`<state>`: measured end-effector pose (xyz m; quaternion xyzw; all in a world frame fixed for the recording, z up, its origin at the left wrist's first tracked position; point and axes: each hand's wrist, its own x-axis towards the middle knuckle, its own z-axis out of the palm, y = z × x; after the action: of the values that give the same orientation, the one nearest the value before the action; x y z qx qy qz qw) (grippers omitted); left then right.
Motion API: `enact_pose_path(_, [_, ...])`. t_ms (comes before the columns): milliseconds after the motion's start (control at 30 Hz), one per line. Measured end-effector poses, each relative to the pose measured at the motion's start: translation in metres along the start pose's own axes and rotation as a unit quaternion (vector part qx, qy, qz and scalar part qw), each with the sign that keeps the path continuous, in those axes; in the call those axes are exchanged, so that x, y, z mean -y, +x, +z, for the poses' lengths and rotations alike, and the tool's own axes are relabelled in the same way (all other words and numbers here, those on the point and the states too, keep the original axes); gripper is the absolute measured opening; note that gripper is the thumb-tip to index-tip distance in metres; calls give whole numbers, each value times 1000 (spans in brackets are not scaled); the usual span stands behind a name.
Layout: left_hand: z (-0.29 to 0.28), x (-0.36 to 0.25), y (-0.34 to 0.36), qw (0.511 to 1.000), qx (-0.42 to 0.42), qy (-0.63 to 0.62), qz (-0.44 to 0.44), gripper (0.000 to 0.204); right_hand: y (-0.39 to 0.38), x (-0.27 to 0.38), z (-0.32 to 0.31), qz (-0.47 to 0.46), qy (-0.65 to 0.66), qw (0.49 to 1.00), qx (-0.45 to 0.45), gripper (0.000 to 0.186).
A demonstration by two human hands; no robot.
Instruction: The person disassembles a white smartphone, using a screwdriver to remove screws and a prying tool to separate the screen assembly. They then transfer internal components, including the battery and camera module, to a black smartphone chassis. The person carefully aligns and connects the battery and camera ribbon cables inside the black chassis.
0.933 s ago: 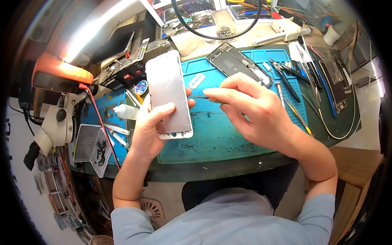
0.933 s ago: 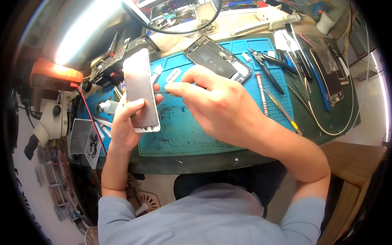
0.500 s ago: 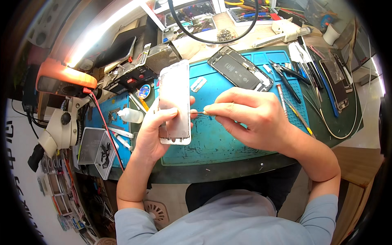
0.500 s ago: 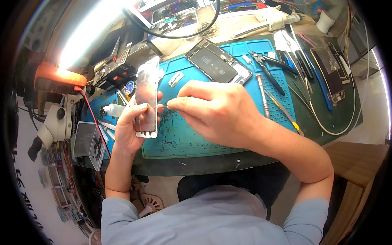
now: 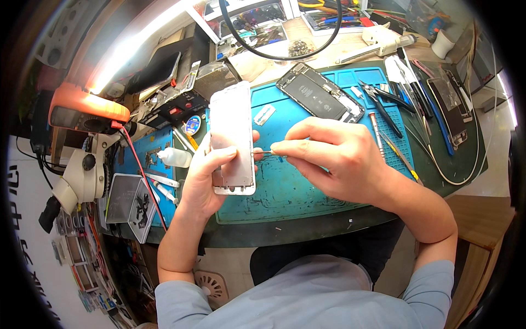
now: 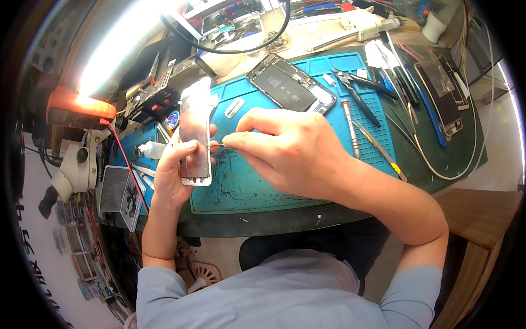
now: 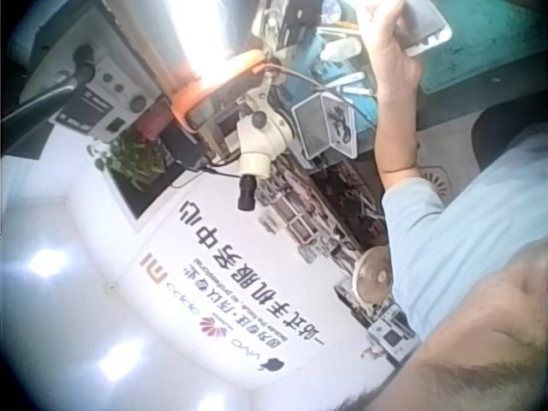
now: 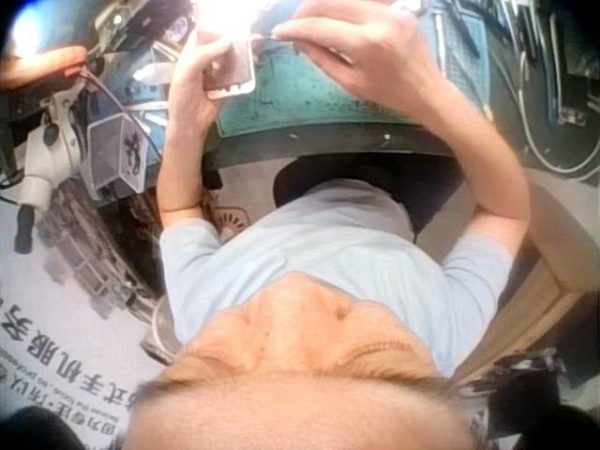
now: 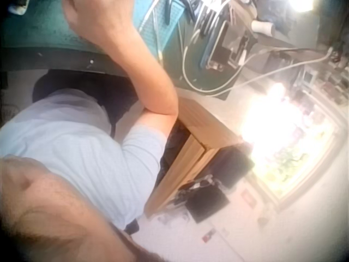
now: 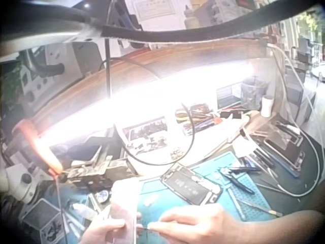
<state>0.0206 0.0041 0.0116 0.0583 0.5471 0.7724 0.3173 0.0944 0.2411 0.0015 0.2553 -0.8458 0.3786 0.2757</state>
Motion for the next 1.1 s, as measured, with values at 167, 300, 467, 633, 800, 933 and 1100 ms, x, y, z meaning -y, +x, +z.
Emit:
enact_pose_path(167, [7,3,-1,997,-5,58,42,56,-3,-1,2,82,87,992,30,16])
enact_pose_path(300, [8,4,1,996,-21,73,49,54,-5,-2,5,143,118,981,48,12])
enact_pose_path(467, [7,5,2,994,-27,82,64,52,-7,-3,7,114,95,988,37,12])
enact_pose_path(633, [9,6,1,993,-31,94,64,54,-7,0,7,189,127,970,83,10])
enact_pose_path(800, [10,8,0,993,-35,94,61,58,-11,-5,13,147,102,982,67,10])
enact_pose_path(933, [10,8,2,993,-30,99,55,58,-10,-2,12,184,155,969,48,11])
enact_pose_path(1100, [10,7,0,993,-34,103,50,57,-7,-2,7,268,147,945,121,24])
